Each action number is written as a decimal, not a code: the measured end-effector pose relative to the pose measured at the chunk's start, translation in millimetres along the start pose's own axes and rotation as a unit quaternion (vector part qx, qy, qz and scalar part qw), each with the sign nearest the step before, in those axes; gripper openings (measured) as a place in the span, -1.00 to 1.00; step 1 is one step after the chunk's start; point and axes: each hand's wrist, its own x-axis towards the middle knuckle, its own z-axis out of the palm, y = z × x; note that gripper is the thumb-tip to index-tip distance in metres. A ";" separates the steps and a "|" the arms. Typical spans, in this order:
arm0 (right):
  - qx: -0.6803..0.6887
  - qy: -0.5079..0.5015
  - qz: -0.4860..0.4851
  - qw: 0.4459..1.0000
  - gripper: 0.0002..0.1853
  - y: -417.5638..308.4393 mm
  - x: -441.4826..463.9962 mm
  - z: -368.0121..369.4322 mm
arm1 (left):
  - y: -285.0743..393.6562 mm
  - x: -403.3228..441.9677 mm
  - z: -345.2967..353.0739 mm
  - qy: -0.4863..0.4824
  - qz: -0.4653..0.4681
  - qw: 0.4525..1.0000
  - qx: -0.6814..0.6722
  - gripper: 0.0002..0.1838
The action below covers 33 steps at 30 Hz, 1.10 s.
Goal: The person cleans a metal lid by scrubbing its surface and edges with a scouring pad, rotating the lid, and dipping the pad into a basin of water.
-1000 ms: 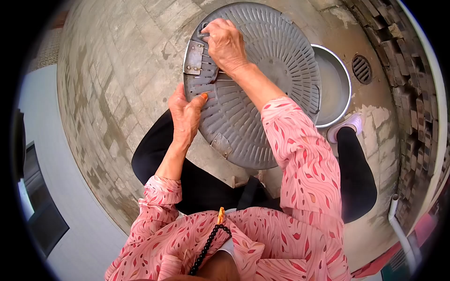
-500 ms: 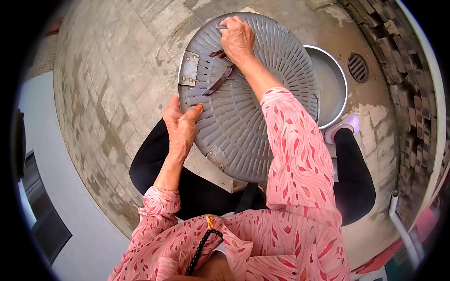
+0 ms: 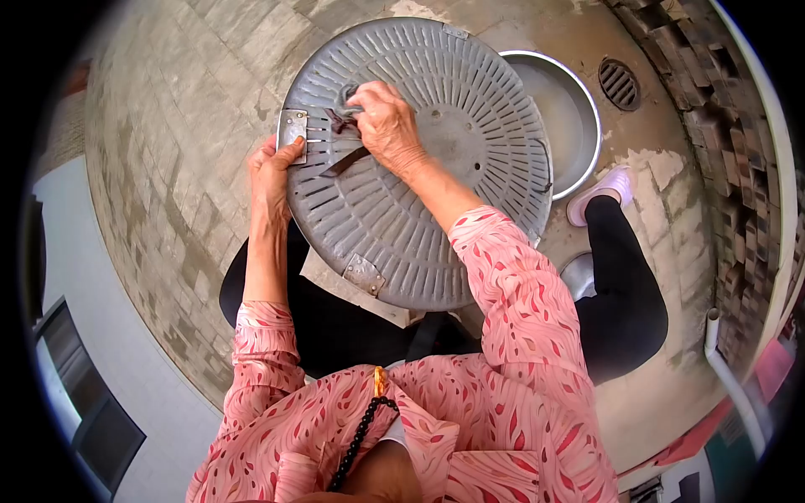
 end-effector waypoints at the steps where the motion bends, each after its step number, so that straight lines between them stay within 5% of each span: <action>1: -0.064 0.039 0.033 0.997 -0.80 23.8 -9.3 -11.9 | -2.5 -3.1 1.9 0.009 0.013 1.000 0.016 -0.81; 4: -0.174 0.087 0.168 0.966 -0.81 91.9 -43.4 -47.1 | 2.7 -11.4 4.7 -0.011 -0.004 1.000 -0.011 -0.72; 7: -0.122 0.110 0.136 0.977 -0.86 22.8 -21.4 -19.3 | 9.4 -7.2 7.8 -0.034 -0.051 0.997 -0.036 -0.71; 12: -0.016 0.004 0.009 1.000 -0.84 -28.3 -8.0 -3.4 | 8.7 -7.0 8.4 0.003 -0.065 0.998 -0.021 -0.78; 17: -0.210 0.067 0.179 0.959 -0.80 33.4 -67.8 -47.4 | -0.7 -18.8 11.8 0.008 0.001 1.000 -0.020 -0.78; 21: -0.026 0.067 0.023 0.997 -0.76 -72.6 -24.0 -0.9 | -15.7 -34.9 20.2 0.038 0.078 0.996 -0.008 -0.76; 23: -0.006 0.045 0.018 0.999 -0.76 -73.8 -31.4 -3.9 | -15.9 -41.9 15.6 0.051 0.113 0.992 -0.020 -0.75; 29: -0.186 0.080 0.157 0.967 -0.77 23.7 -78.7 -48.8 | -9.1 -30.0 1.2 -0.017 0.007 0.998 -0.064 -0.76; 33: -0.050 0.042 0.067 0.996 -0.71 -46.5 -67.6 -25.9 | 14.2 -33.2 14.7 0.019 -0.042 0.999 -0.007 -0.72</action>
